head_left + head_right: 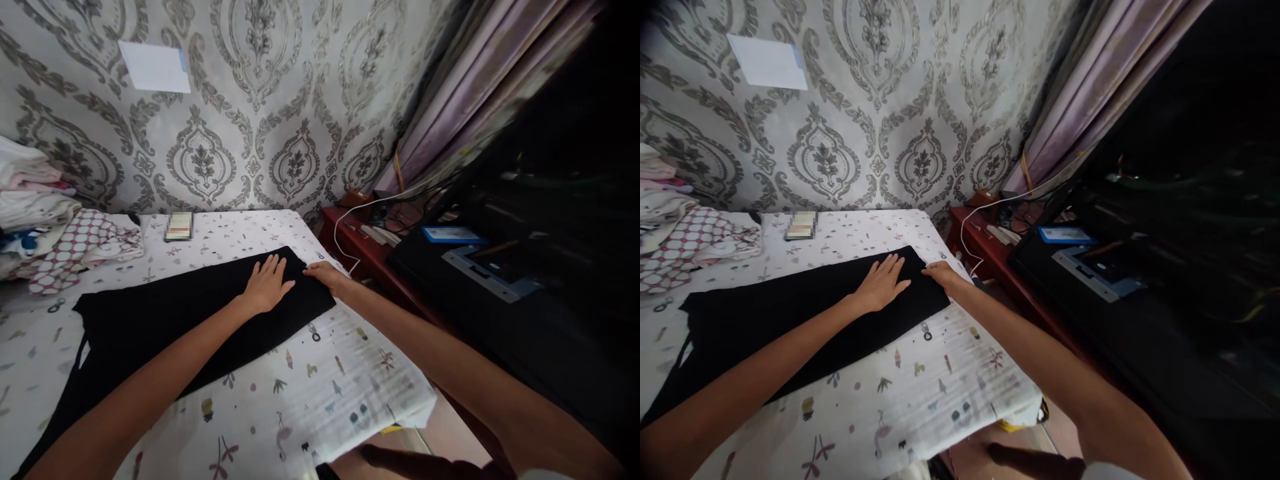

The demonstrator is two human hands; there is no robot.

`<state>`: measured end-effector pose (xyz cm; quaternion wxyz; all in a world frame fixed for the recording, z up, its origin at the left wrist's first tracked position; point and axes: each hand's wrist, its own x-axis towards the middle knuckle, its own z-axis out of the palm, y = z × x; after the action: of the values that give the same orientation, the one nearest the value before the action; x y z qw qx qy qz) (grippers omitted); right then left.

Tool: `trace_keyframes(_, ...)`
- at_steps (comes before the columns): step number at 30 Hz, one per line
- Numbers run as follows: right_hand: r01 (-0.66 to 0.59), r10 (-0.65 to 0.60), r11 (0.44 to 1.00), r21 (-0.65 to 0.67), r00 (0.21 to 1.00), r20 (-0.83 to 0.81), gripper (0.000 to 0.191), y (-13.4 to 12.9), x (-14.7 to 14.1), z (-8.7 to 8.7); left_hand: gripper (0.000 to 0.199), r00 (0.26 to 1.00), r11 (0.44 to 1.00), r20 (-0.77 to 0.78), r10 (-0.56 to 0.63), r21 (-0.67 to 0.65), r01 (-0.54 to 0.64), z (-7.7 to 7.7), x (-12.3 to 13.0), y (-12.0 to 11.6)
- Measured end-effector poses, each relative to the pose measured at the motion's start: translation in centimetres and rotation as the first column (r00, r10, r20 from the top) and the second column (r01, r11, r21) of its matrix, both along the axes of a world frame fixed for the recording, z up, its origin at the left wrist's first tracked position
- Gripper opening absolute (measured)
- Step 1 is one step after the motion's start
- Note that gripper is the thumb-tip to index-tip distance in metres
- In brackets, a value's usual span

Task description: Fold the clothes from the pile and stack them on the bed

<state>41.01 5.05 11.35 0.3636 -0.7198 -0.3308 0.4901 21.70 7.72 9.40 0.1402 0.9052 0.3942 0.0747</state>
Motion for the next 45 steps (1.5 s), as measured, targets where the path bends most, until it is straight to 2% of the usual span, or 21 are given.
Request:
trace_keyframes(5, 0.07, -0.067, 0.997, 0.021, 0.993, -0.097, 0.027, -0.4, 0.4, -0.8, 0.067, 0.997, 1.0, -0.074, -0.028, -0.013, 0.027, 0.0, -0.1, -0.3)
trace_keyframes(10, 0.055, -0.056, 0.998, -0.009, 0.982, -0.179, 0.017, -0.7, 0.2, -0.1, 0.066, 0.999, 0.997, -0.021, 0.027, -0.075, -0.028, 1.2, -0.4, -1.0)
trace_keyframes(13, 0.025, -0.033, 0.999, -0.039, 0.976, -0.214, 0.019, -0.6, -0.1, 0.7, 0.063, 0.996, 0.989, 0.058, 0.065, -0.135, -0.057, 1.9, -0.5, -1.6)
trace_keyframes(17, 0.025, -0.036, 0.998, -0.057, 0.978, -0.204, 0.013, -0.1, -0.5, 1.4, 0.058, 0.971, 0.982, 0.208, 0.114, -0.174, -0.078, 2.1, -0.5, -1.9)
trace_keyframes(20, 0.019, -0.03, 0.998, -0.058, 0.981, -0.193, 0.01, 0.2, -0.5, 1.4, 0.052, 0.903, 0.974, 0.393, 0.175, -0.206, -0.099, 2.2, -0.7, -1.7)
trace_keyframes(23, 0.008, -0.018, 0.998, -0.056, 0.983, -0.184, 0.01, 0.1, -0.3, 1.1, 0.047, 0.82, 0.943, 0.507, 0.265, -0.313, -0.111, 2.7, -2.3, -1.0)
trace_keyframes(26, -0.018, 0.004, 0.997, -0.073, 0.981, -0.192, 0.01, -0.2, 0.2, 1.0, 0.045, 0.785, 0.913, 0.507, 0.355, -0.369, -0.175, 3.5, -7.0, 0.4)
trace_keyframes(29, -0.067, 0.04, 0.991, -0.113, 0.974, -0.224, 0.019, -0.8, 1.1, 1.0, 0.043, 0.808, 0.916, 0.434, 0.399, -0.236, -0.326, 4.3, -14.9, 2.1)
trace_keyframes(32, -0.13, 0.1, 0.985, -0.115, 0.966, -0.238, 0.018, -1.6, 1.9, 0.9, 0.039, 0.815, 0.859, 0.28, 0.507, -0.088, -0.504, 4.7, -23.4, 3.2)
trace_keyframes(34, -0.185, 0.159, 0.977, -0.108, 0.963, -0.217, 0.015, -2.2, 2.1, 0.9, 0.039, 0.797, 0.831, 0.253, 0.549, -0.058, -0.554, 4.6, -27.1, 3.4)
trace_keyframes(35, -0.206, 0.181, 0.972, -0.11, 0.962, -0.202, 0.015, -2.5, 2.2, 0.9, 0.04, 0.79, 0.824, 0.257, 0.556, -0.049, -0.564, 4.5, -28.1, 3.4)
trace_keyframes(37, -0.219, 0.193, 0.968, -0.121, 0.962, -0.192, 0.015, -3.0, 2.0, 1.1, 0.042, 0.786, 0.83, 0.296, 0.542, -0.047, -0.555, 4.2, -28.0, 3.1)
trace_keyframes(39, -0.186, 0.158, 0.975, -0.123, 0.966, -0.205, 0.013, -3.5, 1.5, 1.3, 0.043, 0.772, 0.848, 0.371, 0.515, -0.093, -0.521, 4.0, -25.7, 2.7)
trace_keyframes(42, -0.124, 0.097, 0.986, -0.113, 0.971, -0.22, 0.009, -3.8, 0.8, 1.5, 0.039, 0.667, 0.852, 0.529, 0.524, -0.338, -0.4, 4.1, -20.2, 2.1)
trace_keyframes(45, -0.108, 0.09, 0.99, -0.089, 0.978, -0.19, 0.007, -4.0, 0.6, 1.3, 0.036, 0.523, 0.756, 0.581, 0.624, -0.62, -0.213, 4.6, -15.8, 2.1)
